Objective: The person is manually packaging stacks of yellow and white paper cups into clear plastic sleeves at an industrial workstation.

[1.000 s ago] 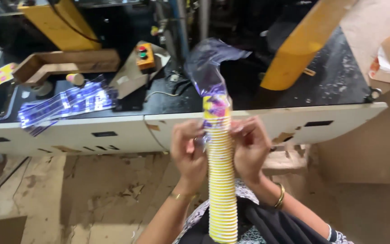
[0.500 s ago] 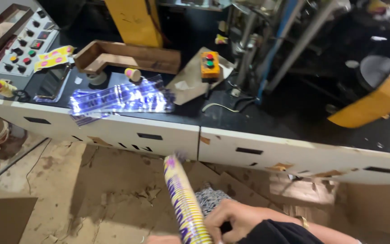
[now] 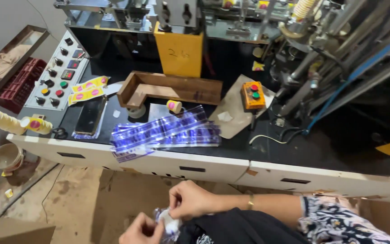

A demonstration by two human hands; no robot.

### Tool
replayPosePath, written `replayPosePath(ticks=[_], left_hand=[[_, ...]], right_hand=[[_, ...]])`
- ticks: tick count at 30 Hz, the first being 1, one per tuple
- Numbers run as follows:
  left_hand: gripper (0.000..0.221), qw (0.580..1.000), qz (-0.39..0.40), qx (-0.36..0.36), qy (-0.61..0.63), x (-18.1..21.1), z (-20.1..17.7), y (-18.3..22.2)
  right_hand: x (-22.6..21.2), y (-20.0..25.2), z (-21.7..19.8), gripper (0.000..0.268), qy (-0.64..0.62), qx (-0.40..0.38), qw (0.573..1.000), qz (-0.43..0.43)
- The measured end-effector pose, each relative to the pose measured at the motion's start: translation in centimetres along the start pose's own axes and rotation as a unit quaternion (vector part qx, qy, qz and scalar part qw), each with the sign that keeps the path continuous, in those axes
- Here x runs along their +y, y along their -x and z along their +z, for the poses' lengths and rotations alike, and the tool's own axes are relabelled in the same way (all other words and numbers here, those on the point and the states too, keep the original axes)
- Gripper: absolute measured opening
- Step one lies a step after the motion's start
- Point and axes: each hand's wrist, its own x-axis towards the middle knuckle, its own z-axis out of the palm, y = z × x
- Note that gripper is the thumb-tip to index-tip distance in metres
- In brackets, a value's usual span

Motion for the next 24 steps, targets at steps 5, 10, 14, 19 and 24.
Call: replayPosePath(ticks=[5,10,14,19,24], left_hand=[[0.035,0.992,0.042,0.056,-0.108,3.0,-5.1,-7.7],[0.026,0.991,0.110,0.009,-0.079,4.0,-10.4,-13.0],[0.022,0.977,0.184,-0.054,-0.091,4.2,-14.2,-16.9],[0.021,0.964,0.254,-0.070,-0.044,1.3,-14.8,-22.0],[0.028,0.939,0.331,-0.090,-0.026,-0.3,-14.5,-25.1]], right_hand=[[0.2,-9.0,1.1,0.020,0.051,0.069,0.996,-0.012],[-2.6,-14.8,4.4,0.019,0.089,0.160,0.983,-0.022],[-4.4,-17.3,7.6,0.015,0.128,0.245,0.959,-0.055],[-4.3,-20.4,9.6,0.014,0.139,0.315,0.936,-0.074],[-5.3,-20.7,9.9,0.011,0.088,0.353,0.932,0.006]])
